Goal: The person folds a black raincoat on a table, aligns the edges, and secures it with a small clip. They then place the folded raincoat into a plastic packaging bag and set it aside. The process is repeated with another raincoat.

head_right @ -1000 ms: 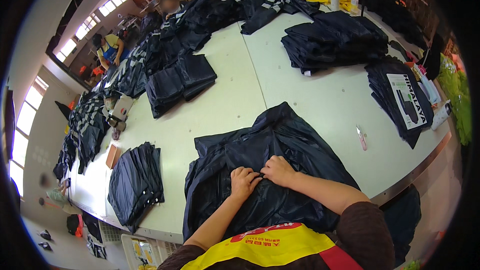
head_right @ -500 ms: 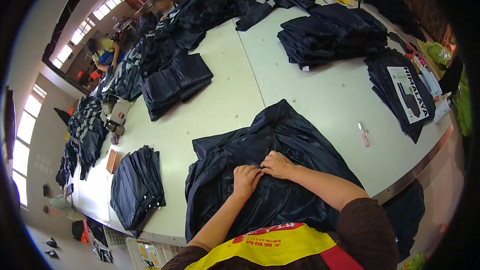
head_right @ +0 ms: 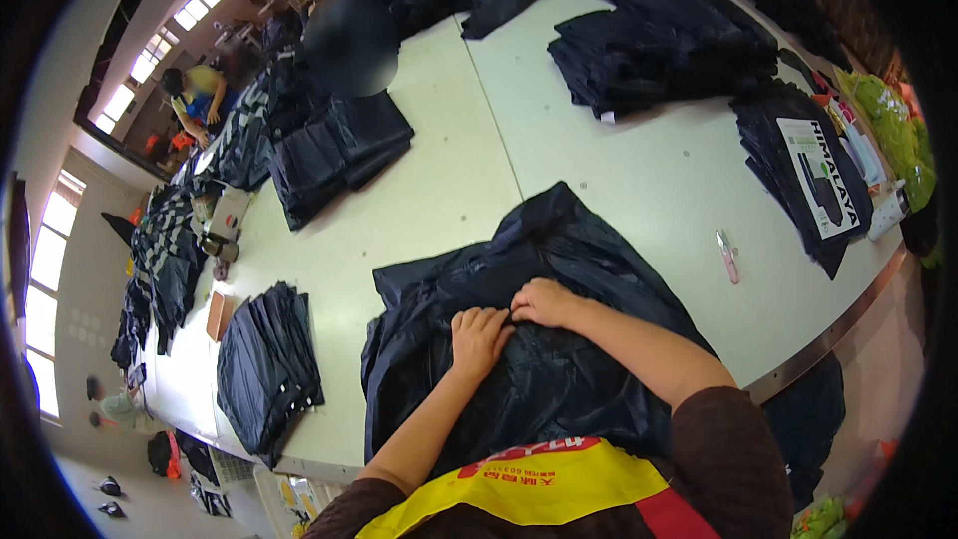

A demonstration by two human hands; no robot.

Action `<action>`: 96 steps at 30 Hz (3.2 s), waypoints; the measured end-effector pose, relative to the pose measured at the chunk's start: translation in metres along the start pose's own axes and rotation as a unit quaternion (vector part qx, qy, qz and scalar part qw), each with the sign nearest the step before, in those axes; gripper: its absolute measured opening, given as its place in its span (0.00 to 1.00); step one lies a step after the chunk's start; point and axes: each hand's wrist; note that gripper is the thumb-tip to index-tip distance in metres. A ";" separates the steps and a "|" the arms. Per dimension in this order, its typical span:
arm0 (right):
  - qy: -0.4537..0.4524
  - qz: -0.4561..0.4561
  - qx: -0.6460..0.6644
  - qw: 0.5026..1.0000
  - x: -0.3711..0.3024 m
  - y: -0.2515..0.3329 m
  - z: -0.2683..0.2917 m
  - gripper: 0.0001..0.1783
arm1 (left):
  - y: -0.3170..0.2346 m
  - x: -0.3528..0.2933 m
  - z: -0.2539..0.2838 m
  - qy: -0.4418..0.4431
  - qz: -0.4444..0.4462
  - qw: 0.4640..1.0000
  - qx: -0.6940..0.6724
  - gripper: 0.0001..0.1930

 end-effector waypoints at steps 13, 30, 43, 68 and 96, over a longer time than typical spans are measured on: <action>-0.036 -0.010 -0.042 0.998 0.016 -0.001 0.017 0.11 | 0.019 0.027 -0.006 0.025 0.039 0.999 0.009 0.14; -0.039 0.030 -0.143 0.989 0.041 0.004 0.040 0.12 | 0.042 0.025 -0.022 -0.051 0.042 0.997 -0.035 0.12; 0.017 0.004 -0.155 0.988 0.072 -0.013 0.044 0.12 | 0.047 0.039 -0.031 -0.074 0.050 0.995 0.053 0.16; -0.111 0.188 -0.056 0.974 0.182 0.017 0.028 0.08 | 0.109 0.069 -0.028 0.071 0.069 0.970 -0.222 0.12; 0.015 -0.110 -0.264 0.958 0.103 -0.064 0.123 0.06 | 0.062 0.127 -0.083 -0.001 0.009 1.000 0.002 0.15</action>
Point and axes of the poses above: each hand's wrist, its own x-axis towards the middle knuckle, its own z-axis out of the back of the hand, y = z × x, and after that the axes turned 5 degrees about -x, right-handed
